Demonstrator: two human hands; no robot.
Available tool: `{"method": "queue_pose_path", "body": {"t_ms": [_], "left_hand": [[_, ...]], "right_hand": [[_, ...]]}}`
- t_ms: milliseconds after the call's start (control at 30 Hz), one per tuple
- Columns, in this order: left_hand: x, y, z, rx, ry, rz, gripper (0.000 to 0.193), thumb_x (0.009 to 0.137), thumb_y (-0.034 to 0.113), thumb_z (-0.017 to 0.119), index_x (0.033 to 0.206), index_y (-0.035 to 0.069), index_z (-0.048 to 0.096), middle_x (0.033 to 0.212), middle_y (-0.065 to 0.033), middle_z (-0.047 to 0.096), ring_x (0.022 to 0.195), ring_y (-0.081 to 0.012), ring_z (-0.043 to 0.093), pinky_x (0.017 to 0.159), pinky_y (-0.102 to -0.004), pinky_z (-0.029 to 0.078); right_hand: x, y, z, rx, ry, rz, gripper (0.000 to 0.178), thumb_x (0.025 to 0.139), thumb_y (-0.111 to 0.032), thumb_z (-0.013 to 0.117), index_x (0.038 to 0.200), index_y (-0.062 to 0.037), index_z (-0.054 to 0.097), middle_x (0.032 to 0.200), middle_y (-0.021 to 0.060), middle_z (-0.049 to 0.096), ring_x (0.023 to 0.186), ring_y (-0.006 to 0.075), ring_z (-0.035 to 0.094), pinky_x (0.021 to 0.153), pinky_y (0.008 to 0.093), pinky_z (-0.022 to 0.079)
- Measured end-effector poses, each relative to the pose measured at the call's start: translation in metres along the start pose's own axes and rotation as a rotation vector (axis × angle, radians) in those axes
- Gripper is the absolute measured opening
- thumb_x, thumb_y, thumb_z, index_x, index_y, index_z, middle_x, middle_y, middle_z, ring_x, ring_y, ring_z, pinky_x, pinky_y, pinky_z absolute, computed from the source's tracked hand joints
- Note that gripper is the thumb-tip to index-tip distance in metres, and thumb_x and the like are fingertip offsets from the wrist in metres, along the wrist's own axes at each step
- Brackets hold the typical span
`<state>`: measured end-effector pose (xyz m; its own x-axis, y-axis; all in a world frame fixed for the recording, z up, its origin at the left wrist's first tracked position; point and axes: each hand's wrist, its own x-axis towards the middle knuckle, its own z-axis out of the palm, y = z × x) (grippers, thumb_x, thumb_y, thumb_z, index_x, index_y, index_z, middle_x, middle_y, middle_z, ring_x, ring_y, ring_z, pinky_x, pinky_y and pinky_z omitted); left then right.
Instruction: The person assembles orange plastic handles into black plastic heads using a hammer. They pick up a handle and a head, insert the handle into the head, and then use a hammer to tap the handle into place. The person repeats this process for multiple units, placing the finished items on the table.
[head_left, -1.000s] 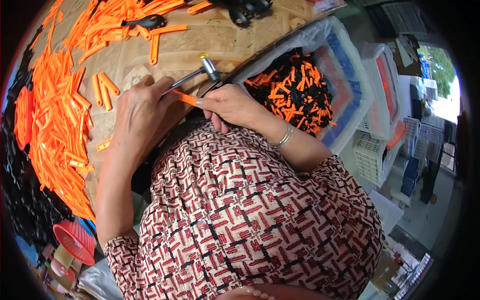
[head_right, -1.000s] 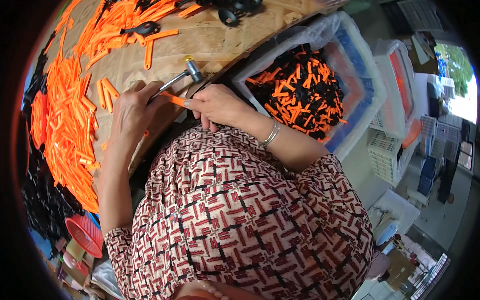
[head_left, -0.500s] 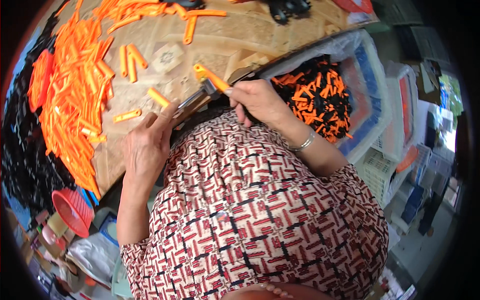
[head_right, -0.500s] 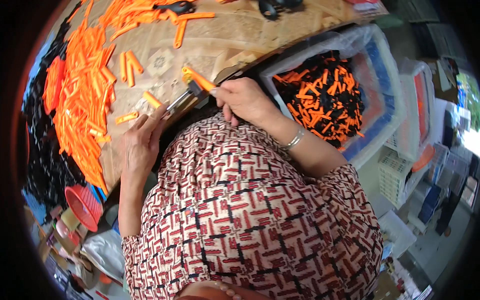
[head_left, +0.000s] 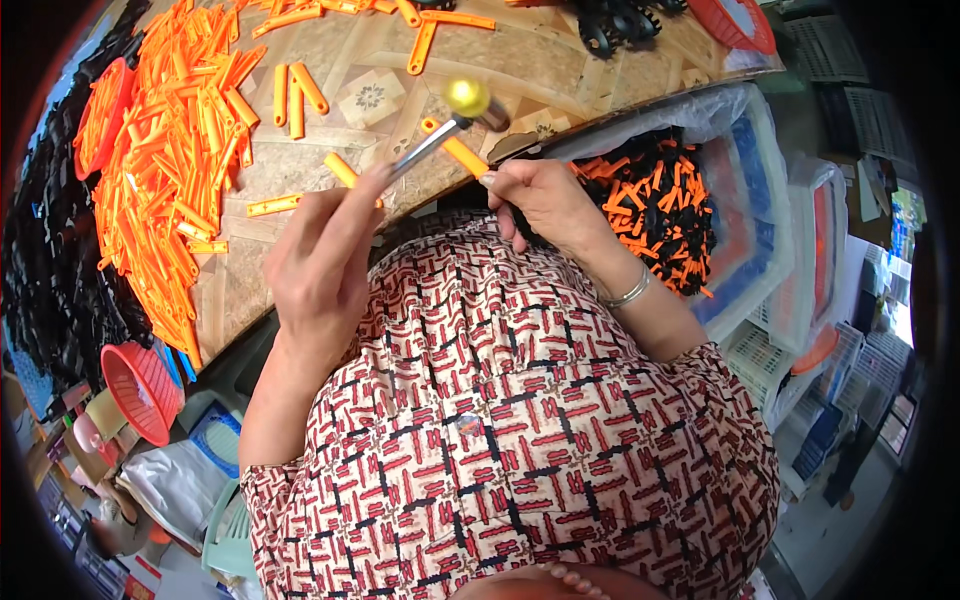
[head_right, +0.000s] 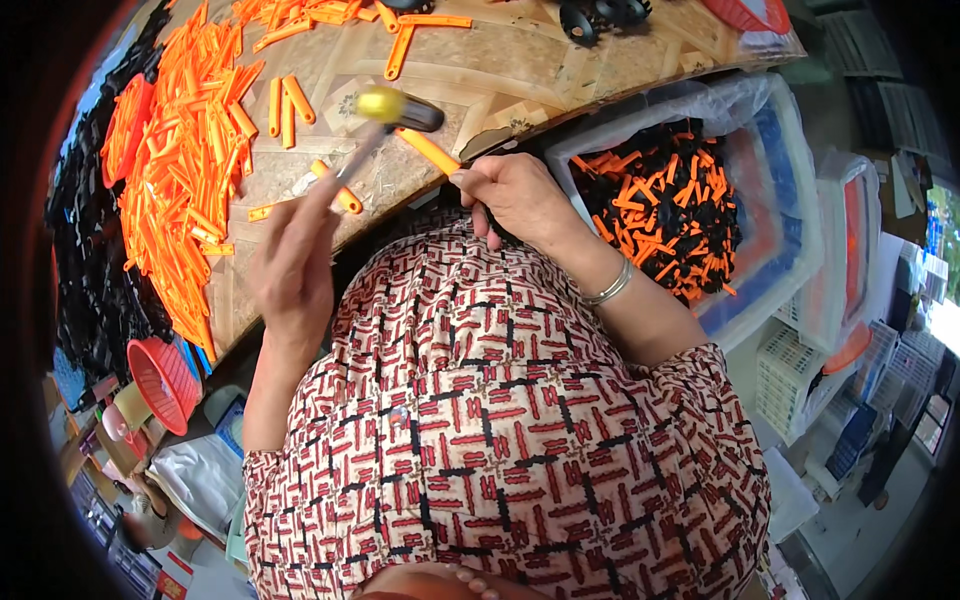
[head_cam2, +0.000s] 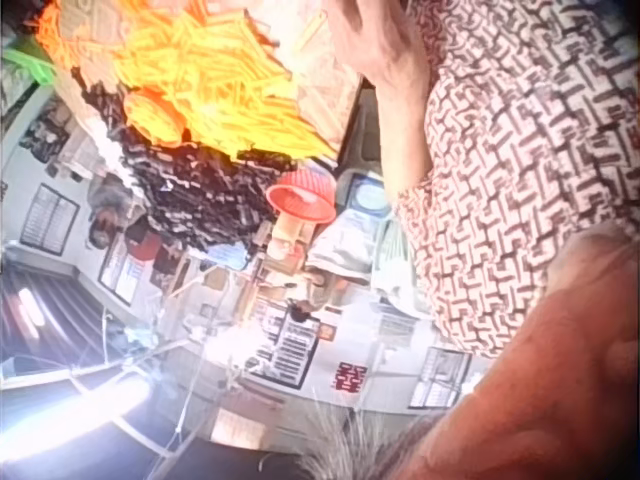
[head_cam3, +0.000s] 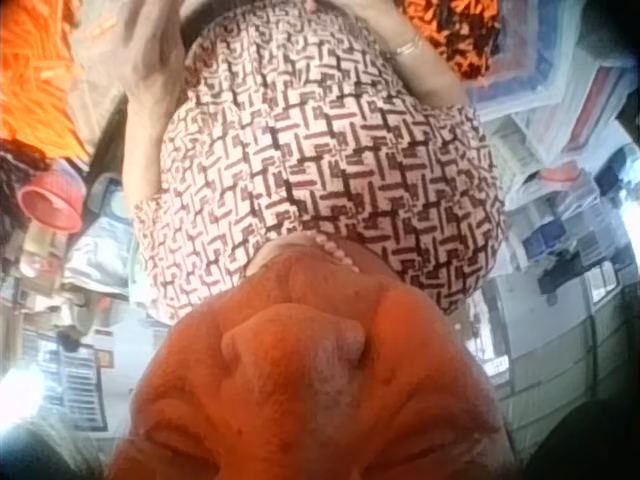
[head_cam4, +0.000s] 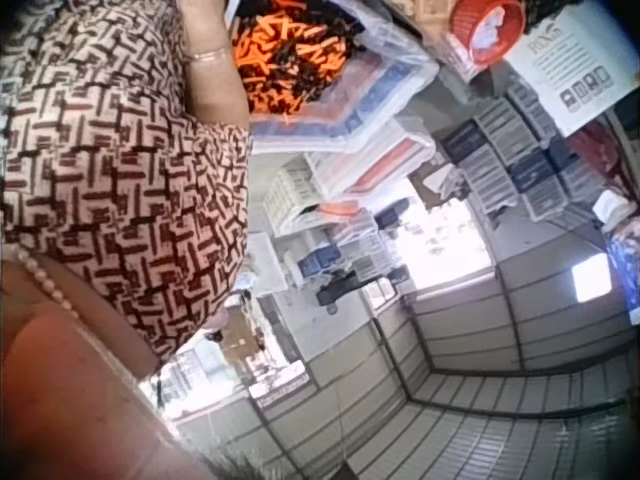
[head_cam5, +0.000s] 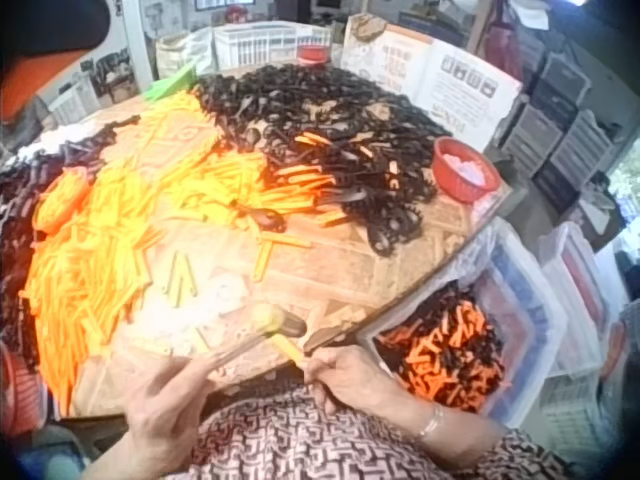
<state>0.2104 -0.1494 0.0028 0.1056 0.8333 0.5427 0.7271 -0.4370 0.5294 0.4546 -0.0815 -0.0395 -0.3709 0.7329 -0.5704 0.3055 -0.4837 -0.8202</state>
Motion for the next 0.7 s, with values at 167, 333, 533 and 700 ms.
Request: {"method": "queue_pose_path", "body": {"t_ms": [167, 333, 533, 700], "left_hand": [[-0.019, -0.019, 0.001, 0.186, -0.295, -0.085, 0.047, 0.083, -0.002, 0.069, 0.128, 0.013, 0.071, 0.081, -0.0091, 0.06, 0.07, -0.0261, 0.063, 0.063, -0.0371, 0.051], [-0.01, -0.038, -0.017, -0.021, 0.041, -0.28, 0.043, 0.092, -0.005, 0.065, 0.133, 0.009, 0.066, 0.102, -0.0081, 0.07, 0.085, -0.0145, 0.067, 0.076, -0.0281, 0.052], [-0.029, -0.054, -0.004, -0.04, 0.088, -0.492, 0.044, 0.092, 0.011, 0.074, 0.135, 0.006, 0.063, 0.094, -0.008, 0.07, 0.077, -0.0138, 0.063, 0.073, -0.0299, 0.052], [0.014, -0.004, 0.016, 0.227, -0.364, -0.136, 0.038, 0.086, 0.014, 0.077, 0.124, 0.012, 0.07, 0.077, -0.0083, 0.06, 0.067, -0.0244, 0.06, 0.064, -0.0365, 0.047]], "right_hand": [[0.0, 0.002, -0.004, 0.063, -0.043, 0.059, 0.037, 0.103, -0.026, 0.058, 0.08, 0.0028, 0.064, 0.06, 0.0082, 0.064, 0.043, 0.0134, 0.058, 0.04, 0.0259, 0.046], [-0.007, 0.0, -0.075, -0.208, -0.248, -0.044, 0.033, 0.103, -0.022, 0.059, 0.081, 0.0007, 0.064, 0.06, 0.0038, 0.062, 0.047, 0.0111, 0.057, 0.044, 0.0256, 0.044], [-0.054, -0.025, -0.204, -1.43, 0.552, 0.012, 0.03, 0.09, -0.033, 0.069, 0.104, -0.0074, 0.074, 0.089, 0.0147, 0.072, 0.083, 0.036, 0.068, 0.076, 0.0432, 0.054], [0.02, -0.087, -0.172, -1.299, 0.791, -1.062, 0.039, 0.086, -0.039, 0.074, 0.117, -0.0146, 0.07, 0.12, 0.0084, 0.067, 0.111, 0.0301, 0.062, 0.09, 0.0431, 0.05]]}}
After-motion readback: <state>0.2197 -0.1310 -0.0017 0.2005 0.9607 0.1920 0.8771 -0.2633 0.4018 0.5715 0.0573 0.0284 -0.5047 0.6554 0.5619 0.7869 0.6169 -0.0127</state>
